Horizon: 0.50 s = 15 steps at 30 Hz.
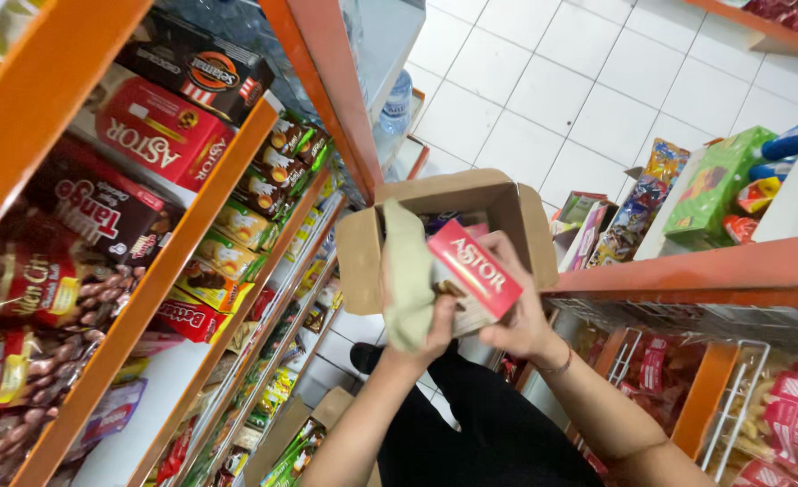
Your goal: The person takes food packages out of a cardboard box, scans them with a handheld scanner, wipes them with a cloth, and places them onto a shelf.
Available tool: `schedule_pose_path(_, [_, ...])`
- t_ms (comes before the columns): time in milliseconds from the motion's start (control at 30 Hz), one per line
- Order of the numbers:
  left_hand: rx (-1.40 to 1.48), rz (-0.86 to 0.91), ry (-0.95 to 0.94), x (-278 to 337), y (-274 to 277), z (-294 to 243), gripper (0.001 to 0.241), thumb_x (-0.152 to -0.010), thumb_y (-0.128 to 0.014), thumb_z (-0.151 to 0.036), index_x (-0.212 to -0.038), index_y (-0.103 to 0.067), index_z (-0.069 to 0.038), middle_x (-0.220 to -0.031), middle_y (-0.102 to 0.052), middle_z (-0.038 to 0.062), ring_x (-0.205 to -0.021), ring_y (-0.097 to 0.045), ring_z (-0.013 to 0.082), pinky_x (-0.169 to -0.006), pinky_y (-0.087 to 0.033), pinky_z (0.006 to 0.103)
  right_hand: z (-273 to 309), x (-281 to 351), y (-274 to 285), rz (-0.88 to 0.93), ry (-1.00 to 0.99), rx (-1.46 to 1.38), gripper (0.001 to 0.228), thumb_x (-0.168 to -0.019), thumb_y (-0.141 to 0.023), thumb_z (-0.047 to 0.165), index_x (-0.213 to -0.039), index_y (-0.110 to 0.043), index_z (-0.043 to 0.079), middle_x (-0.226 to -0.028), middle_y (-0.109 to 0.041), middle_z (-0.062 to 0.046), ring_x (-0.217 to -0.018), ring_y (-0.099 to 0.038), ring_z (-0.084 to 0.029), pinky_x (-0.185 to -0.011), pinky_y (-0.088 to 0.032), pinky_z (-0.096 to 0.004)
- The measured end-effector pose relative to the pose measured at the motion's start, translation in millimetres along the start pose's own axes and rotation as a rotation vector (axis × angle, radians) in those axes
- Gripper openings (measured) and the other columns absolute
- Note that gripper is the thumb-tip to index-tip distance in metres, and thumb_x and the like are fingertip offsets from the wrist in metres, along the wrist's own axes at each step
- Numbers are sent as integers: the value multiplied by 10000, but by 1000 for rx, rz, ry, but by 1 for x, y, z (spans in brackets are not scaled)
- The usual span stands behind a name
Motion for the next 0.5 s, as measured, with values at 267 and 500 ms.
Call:
schedule_pose_path(267, [-282,121,-239,-18,8,-48,425,-1081,-520,-396,-1320,-683,-84,-1395,-460,261,-1478,-345,566,-1262,-313,608,-27,-17,-8,68,-174,-340,1113,-897,-607,749,-1640,-147,59,-1686,-260,-151,-1543,-324,-271,-1260,-324,-484])
schedule_pose_path(500, [-163,-28,-140,-65,26,-62,516,-926,-688,-400,-1342,-644,-99,-1516,-457,246,-1479,-376,488,-1230,-342,632,-10,-27,0,250,-180,-413,1031,-957,-566,719,-1649,-235,30,-1664,-353,-136,-1525,-374,-272,-1250,-331,-463])
Point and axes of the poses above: each hand's wrist, its own x-axis away from the middle knuckle, its own y-axis out of the back of the hand, z = x × y, the point moved 1 cm from there along -x, towards the middle knuckle
